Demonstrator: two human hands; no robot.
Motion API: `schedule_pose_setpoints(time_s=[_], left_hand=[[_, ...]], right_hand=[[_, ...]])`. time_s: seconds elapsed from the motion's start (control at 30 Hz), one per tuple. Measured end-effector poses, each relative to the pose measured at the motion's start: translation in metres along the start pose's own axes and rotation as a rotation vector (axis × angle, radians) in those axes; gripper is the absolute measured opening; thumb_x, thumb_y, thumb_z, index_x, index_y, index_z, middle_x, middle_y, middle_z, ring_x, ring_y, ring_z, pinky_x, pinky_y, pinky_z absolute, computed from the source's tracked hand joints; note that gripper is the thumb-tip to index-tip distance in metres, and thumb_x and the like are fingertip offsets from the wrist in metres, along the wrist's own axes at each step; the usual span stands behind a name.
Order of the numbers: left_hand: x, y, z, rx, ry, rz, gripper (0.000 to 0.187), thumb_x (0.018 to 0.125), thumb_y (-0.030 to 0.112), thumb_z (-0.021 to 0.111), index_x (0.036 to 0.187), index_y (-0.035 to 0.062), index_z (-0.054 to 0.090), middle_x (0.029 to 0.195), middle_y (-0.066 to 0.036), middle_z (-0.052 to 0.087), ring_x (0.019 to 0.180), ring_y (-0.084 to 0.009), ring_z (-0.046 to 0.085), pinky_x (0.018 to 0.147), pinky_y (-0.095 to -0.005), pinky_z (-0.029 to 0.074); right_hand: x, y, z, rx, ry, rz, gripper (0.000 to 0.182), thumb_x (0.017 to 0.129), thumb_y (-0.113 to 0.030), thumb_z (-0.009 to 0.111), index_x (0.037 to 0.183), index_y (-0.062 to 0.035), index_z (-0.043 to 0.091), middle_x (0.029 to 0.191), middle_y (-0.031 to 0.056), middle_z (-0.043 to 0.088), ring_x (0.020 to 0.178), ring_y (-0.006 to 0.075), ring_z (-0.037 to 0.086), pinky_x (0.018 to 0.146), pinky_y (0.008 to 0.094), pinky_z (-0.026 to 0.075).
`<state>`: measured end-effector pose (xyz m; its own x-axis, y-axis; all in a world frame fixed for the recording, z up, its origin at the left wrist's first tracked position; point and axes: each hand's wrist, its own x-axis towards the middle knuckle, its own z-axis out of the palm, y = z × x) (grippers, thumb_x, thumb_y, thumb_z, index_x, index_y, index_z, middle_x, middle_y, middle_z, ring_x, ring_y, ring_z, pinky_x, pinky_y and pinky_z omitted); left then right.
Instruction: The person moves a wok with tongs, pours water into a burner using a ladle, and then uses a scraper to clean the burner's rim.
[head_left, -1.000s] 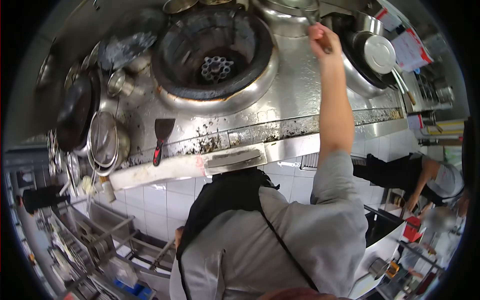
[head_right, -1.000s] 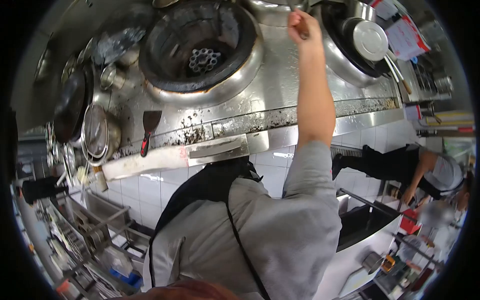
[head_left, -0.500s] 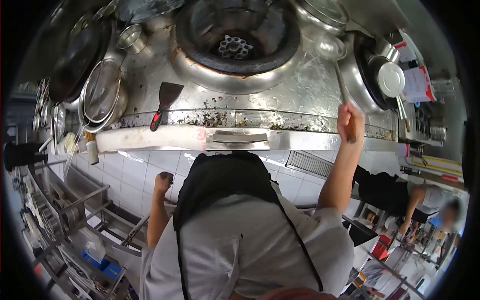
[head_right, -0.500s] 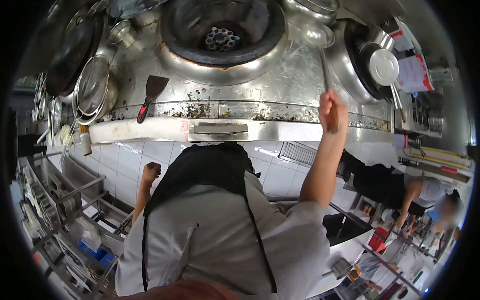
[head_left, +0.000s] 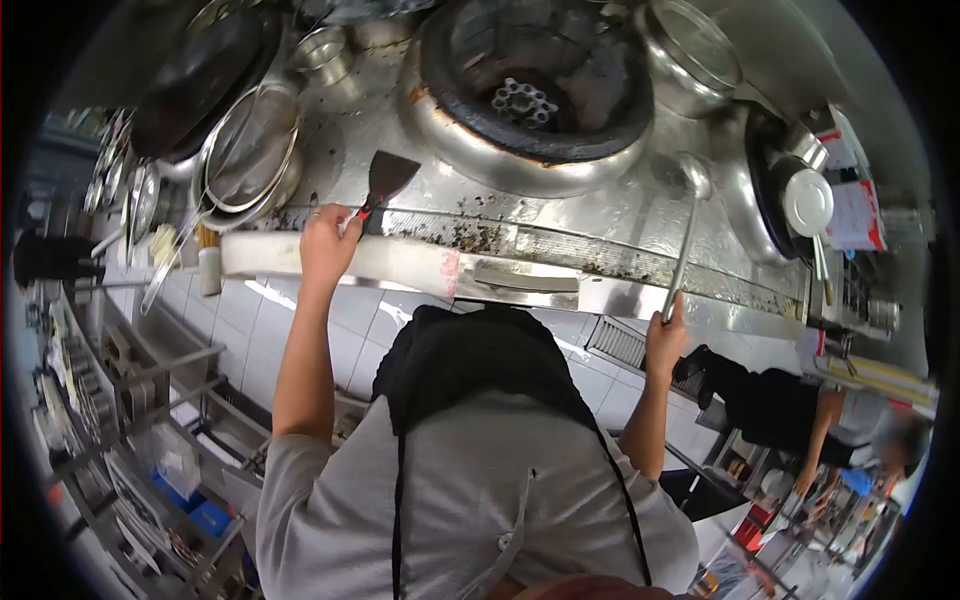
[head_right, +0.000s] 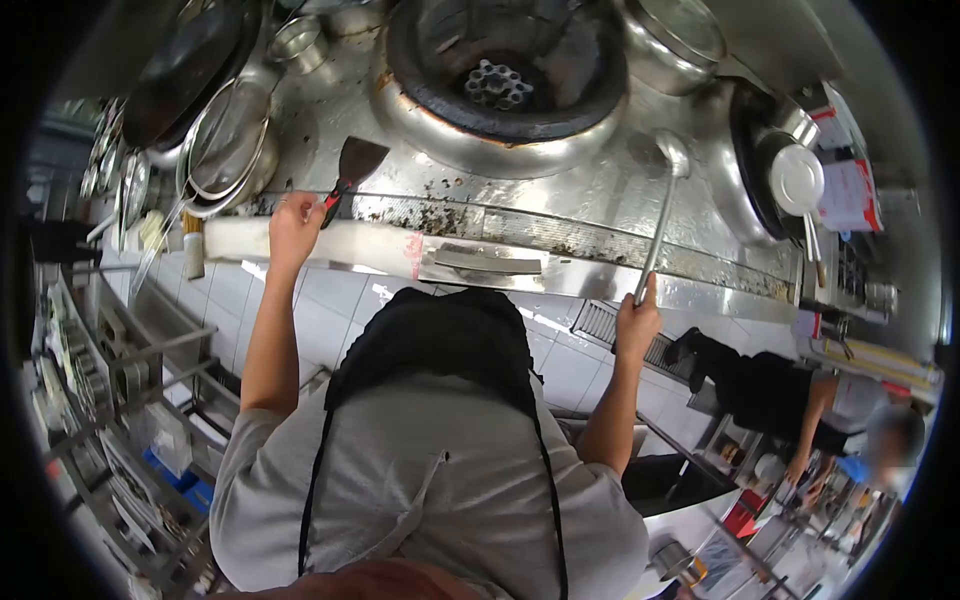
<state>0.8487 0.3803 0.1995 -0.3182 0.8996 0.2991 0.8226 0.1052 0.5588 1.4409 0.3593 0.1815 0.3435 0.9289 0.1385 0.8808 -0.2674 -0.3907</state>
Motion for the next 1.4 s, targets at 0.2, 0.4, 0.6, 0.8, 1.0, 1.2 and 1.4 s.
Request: schedule_pose_setpoints(time_s=[0.2,0.4,0.6,0.8,1.0,1.2,1.4], left_hand=[[0.017,-0.009,0.036,0.363,-0.421,-0.174,0.036,0.085,0.032,0.074,0.107,0.0041,0.069,0.097,-0.023,0.073,0.094,-0.0440,0.070,0.086,-0.0517,0.056],[0.019,-0.021,0.047,0.214,-0.399,-0.276,0.027,0.079,0.025,0.073,0.094,0.0025,0.071,0.091,-0.026,0.073,0.094,-0.0463,0.070,0.085,-0.0536,0.054],[0.002,-0.016,0.019,-0.698,-0.205,-0.511,0.017,0.085,0.015,0.070,0.099,0.0049,0.065,0.070,0.003,0.053,0.057,-0.0080,0.050,0.050,-0.0283,0.040],[-0.025,0.070,0.014,-0.970,-0.326,-0.508,0.036,0.091,0.011,0.067,0.125,0.0099,0.055,0.078,0.004,0.055,0.057,-0.0044,0.050,0.047,-0.0200,0.038],[-0.072,0.136,0.071,-0.806,-0.327,0.203,0.064,0.090,0.020,0.073,0.145,0.0045,0.043,0.101,-0.007,0.067,0.083,-0.0110,0.062,0.071,-0.0289,0.053],[-0.056,0.109,0.028,-0.852,-0.878,0.130,0.038,0.091,0.017,0.076,0.125,0.0020,0.067,0.101,-0.006,0.070,0.085,-0.0100,0.063,0.075,-0.0284,0.053],[-0.050,0.071,0.035,-0.996,-0.757,-0.077,0.023,0.094,0.007,0.073,0.115,0.0009,0.072,0.094,-0.004,0.072,0.080,-0.0098,0.063,0.075,-0.0264,0.053]], right_hand=[[-0.028,0.056,0.031,-0.232,0.068,-0.033,0.075,0.086,-0.013,0.073,0.156,-0.0231,0.045,0.085,0.0214,0.067,0.072,0.0431,0.067,0.066,0.0539,0.053],[-0.034,0.066,0.029,-0.214,0.052,0.091,0.077,0.089,-0.014,0.073,0.158,-0.0242,0.040,0.090,0.0230,0.066,0.078,0.0440,0.067,0.071,0.0535,0.053],[-0.028,0.016,0.013,-0.261,0.208,-0.140,0.060,0.089,-0.014,0.073,0.146,-0.0126,0.055,0.103,0.0226,0.065,0.093,0.0429,0.066,0.078,0.0503,0.054],[-0.031,-0.151,0.042,0.655,-0.346,-0.193,0.033,0.097,-0.021,0.070,0.124,-0.0020,0.070,0.105,0.0191,0.075,0.092,0.0239,0.074,0.081,0.0369,0.060],[-0.073,-0.275,0.077,1.342,-0.798,0.139,0.042,0.106,-0.032,0.062,0.136,-0.0039,0.061,0.112,0.0038,0.067,0.101,0.0118,0.062,0.088,0.0277,0.052],[-0.073,-0.259,0.052,1.279,-0.654,0.296,0.025,0.107,-0.025,0.057,0.122,-0.0049,0.061,0.091,0.0034,0.066,0.075,0.0116,0.063,0.066,0.0277,0.052],[-0.059,-0.220,0.037,1.227,-0.563,0.401,0.020,0.105,-0.027,0.061,0.109,-0.0078,0.063,0.075,-0.0003,0.060,0.054,0.0075,0.054,0.044,0.0243,0.042]])
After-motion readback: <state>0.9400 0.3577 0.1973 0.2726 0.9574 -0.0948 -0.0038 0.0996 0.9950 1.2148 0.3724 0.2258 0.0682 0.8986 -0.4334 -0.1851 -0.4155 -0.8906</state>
